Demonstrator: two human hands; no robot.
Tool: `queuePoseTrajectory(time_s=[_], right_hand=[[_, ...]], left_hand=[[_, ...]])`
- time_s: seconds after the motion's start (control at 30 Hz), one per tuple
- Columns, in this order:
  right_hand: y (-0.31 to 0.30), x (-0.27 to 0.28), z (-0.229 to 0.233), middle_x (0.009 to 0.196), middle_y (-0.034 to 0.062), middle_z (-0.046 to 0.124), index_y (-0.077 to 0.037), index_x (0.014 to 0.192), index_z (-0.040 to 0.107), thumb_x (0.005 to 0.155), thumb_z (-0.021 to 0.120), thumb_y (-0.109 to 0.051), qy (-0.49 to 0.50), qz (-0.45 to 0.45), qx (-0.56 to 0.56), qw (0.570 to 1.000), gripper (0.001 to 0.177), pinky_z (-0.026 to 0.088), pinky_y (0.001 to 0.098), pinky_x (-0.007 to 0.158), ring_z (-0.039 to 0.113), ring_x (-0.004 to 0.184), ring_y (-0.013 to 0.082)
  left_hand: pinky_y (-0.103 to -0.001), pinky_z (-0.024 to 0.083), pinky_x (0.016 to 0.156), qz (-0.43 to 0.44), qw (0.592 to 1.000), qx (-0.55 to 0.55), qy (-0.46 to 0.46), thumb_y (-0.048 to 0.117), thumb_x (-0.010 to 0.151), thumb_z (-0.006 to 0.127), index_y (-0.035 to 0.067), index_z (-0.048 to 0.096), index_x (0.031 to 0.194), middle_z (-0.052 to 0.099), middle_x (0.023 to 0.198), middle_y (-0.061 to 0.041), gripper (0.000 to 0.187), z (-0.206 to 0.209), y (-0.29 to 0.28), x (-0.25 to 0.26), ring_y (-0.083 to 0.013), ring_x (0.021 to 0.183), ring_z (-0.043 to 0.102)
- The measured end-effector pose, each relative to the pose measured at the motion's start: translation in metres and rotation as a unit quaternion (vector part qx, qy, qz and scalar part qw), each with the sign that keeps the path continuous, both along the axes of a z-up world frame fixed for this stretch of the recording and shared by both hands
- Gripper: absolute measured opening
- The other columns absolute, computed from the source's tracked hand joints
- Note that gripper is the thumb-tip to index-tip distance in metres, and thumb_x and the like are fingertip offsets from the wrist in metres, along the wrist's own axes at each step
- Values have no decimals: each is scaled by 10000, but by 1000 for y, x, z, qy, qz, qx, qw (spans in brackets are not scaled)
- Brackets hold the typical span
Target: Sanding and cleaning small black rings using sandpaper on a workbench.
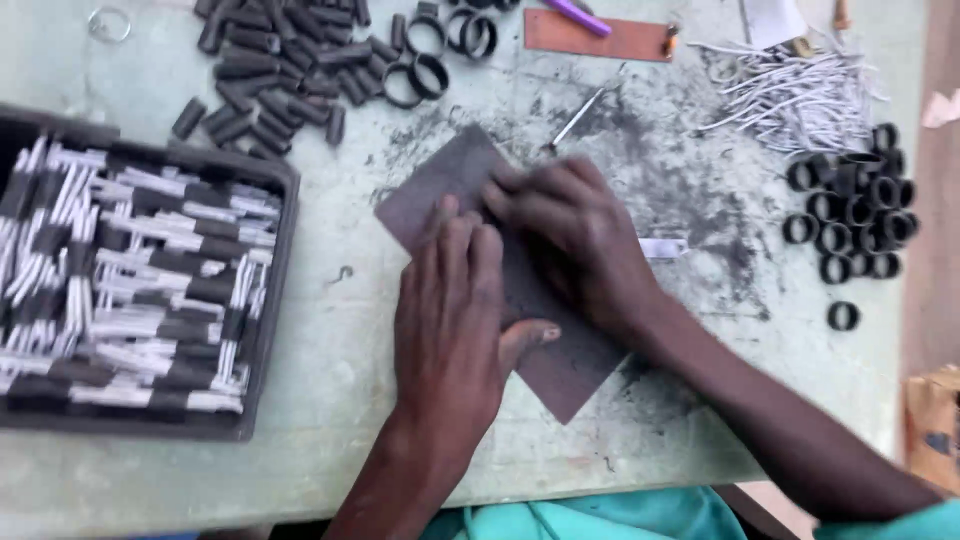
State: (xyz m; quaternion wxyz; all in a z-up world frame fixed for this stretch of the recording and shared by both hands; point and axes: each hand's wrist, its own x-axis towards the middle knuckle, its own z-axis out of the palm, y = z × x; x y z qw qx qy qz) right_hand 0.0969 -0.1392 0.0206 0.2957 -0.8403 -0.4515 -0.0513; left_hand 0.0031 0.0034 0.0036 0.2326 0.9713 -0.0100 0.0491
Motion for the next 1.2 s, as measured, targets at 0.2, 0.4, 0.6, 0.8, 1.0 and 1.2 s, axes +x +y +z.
queuePoseTrajectory(time_s=[0.2, 0.4, 0.6, 0.8, 1.0, 1.2], right_hand=[[-85, -97, -7, 1335, 193, 663, -72, 1316, 662, 1054, 389, -154, 64, -101, -55, 991, 387, 497, 446, 1015, 646, 1159, 361], [29, 26, -10, 1079, 181, 683, 4, 1077, 723, 1044, 668, -68, -19, 4, 78, 997, 97, 506, 431, 880, 604, 1004, 345], [-85, -100, 9, 1364, 141, 654, -61, 1306, 664, 1070, 392, -164, 102, -103, -41, 989, 375, 496, 441, 1048, 612, 1164, 340], [2, 10, -7, 1098, 194, 669, 0, 1235, 689, 1029, 535, 32, 20, -3, 20, 1000, 259, 450, 441, 821, 540, 927, 343], [-55, -68, 15, 1225, 211, 642, -39, 1386, 603, 1053, 417, -137, 84, -68, -78, 991, 394, 443, 445, 848, 580, 991, 363], [-32, -19, -6, 1291, 186, 672, -33, 1365, 618, 868, 518, 101, 61, -35, -40, 997, 525, 405, 451, 843, 541, 950, 335]], left_hand=[[-434, 430, 1047, -12, 1000, 12, 16, 668, 608, 883, 88, 508, 1320, 520, 1473, -133, 993, -5, -4, 1, -352, 1524, 362], [-448, 415, 1078, -11, 1000, -2, -16, 622, 642, 902, 86, 489, 1218, 521, 1405, -171, 889, 1, -2, -3, -368, 1519, 367], [-407, 469, 998, -19, 999, 16, 22, 666, 654, 881, 91, 495, 1300, 534, 1386, -101, 946, -3, 0, 3, -340, 1540, 358], [-452, 441, 1039, -13, 1000, 14, -6, 631, 672, 878, 94, 493, 1239, 519, 1415, -141, 870, -3, -3, -2, -365, 1517, 370], [-427, 417, 1072, -20, 1000, 16, 1, 660, 676, 849, 81, 501, 1347, 525, 1429, -119, 952, -3, 3, 0, -344, 1525, 365], [-459, 433, 1032, -22, 998, 56, 2, 700, 697, 813, 89, 510, 1348, 509, 1496, -148, 943, -8, -2, -3, -332, 1538, 336]])
